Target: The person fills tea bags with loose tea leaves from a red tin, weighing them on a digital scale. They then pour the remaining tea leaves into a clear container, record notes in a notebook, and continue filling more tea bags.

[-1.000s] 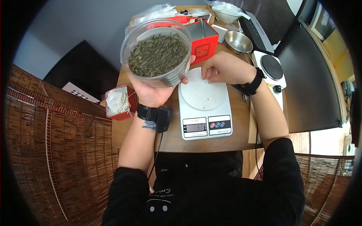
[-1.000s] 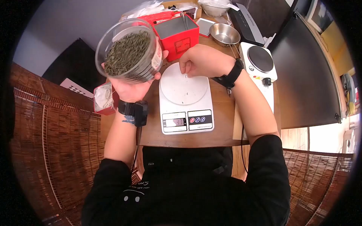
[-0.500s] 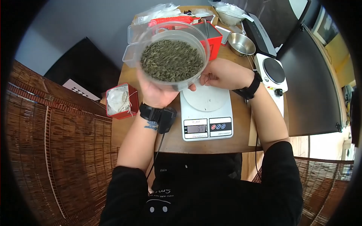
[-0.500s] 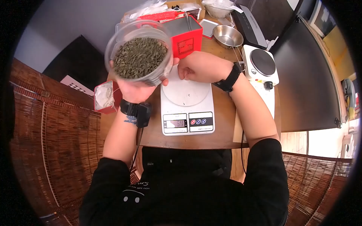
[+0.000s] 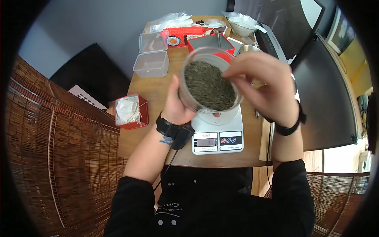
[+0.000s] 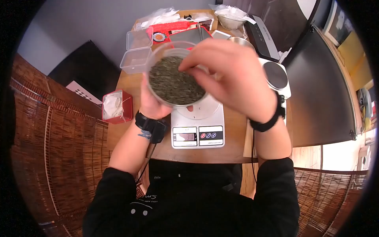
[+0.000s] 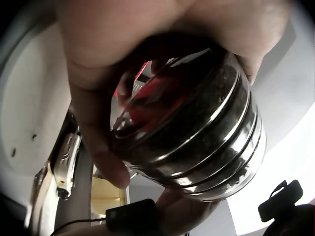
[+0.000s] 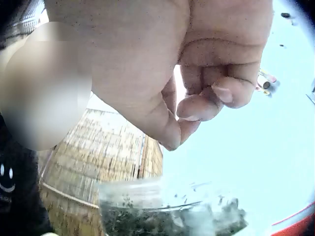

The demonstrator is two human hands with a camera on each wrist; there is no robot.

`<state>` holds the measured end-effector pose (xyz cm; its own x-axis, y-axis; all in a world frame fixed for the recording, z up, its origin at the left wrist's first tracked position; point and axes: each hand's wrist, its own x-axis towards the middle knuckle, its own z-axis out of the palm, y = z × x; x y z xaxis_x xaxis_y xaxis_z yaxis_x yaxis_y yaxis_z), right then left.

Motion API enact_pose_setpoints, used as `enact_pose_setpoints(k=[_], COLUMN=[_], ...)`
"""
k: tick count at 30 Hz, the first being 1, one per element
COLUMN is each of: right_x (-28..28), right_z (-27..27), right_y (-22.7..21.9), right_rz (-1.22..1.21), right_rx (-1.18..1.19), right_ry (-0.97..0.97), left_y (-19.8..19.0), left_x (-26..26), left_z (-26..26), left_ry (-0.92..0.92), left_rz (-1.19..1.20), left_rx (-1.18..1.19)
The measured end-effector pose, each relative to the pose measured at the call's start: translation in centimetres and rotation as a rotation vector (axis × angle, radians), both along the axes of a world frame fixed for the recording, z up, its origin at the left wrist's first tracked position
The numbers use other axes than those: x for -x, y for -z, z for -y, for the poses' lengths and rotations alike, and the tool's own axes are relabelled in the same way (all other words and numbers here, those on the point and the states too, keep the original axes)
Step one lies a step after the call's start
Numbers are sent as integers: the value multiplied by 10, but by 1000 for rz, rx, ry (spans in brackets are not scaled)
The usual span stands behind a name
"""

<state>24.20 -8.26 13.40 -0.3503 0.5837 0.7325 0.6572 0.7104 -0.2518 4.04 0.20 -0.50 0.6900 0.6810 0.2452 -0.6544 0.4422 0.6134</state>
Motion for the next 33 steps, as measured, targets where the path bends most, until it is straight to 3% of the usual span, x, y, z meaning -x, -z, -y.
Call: enact_pose_setpoints(k=[3, 5, 8, 10, 12, 14, 16, 17, 19, 20, 21, 22, 23, 26, 27, 33], right_x=[5, 0, -13, -14, -22, -30, -29, -26, -21, -18, -14, -11, -9, -8, -9, -11], right_z=[-11, -7, 1, 14, 15, 10, 3, -6, -24, -30, -32, -34, -36, -43, -45, -52], right_y=[11, 3, -13, -19, -18, -13, -2, 9, 34, 42, 45, 48, 50, 61, 63, 71], right_rz=[126, 100, 43, -66, -70, 54, 160, 199, 291, 341, 374, 363, 411, 457, 472, 515], right_rx=[-42, -80, -200, -97, -45, 155, 454, 499, 640, 735, 810, 812, 857, 917, 941, 998], right_ry=[20, 71, 154, 249, 295, 202, 119, 26, -107, -146, -116, -113, -91, -73, -63, -78], left_y=[7, 6, -3, -9, -13, -11, -11, -13, -20, -16, -15, -13, -11, -8, -9, -6], left_x=[3, 6, 14, 16, 20, 27, 23, 22, 17, 18, 21, 24, 29, 18, 21, 25], left_z=[3, -6, -17, -22, -23, -28, -26, -21, -9, -14, -20, -25, -28, -19, -19, -31], left_ry=[19, 185, 48, 93, -13, 25, -50, -47, -207, -202, -90, 23, -50, -201, -64, 41], left_rz=[-18, 195, 136, 184, 166, 316, 27, 25, -128, -130, 56, 241, 73, -88, 118, 259], left_rx=[6, 27, 13, 88, 106, 75, 4, 9, -11, -14, -22, -25, 56, 8, 113, 148])
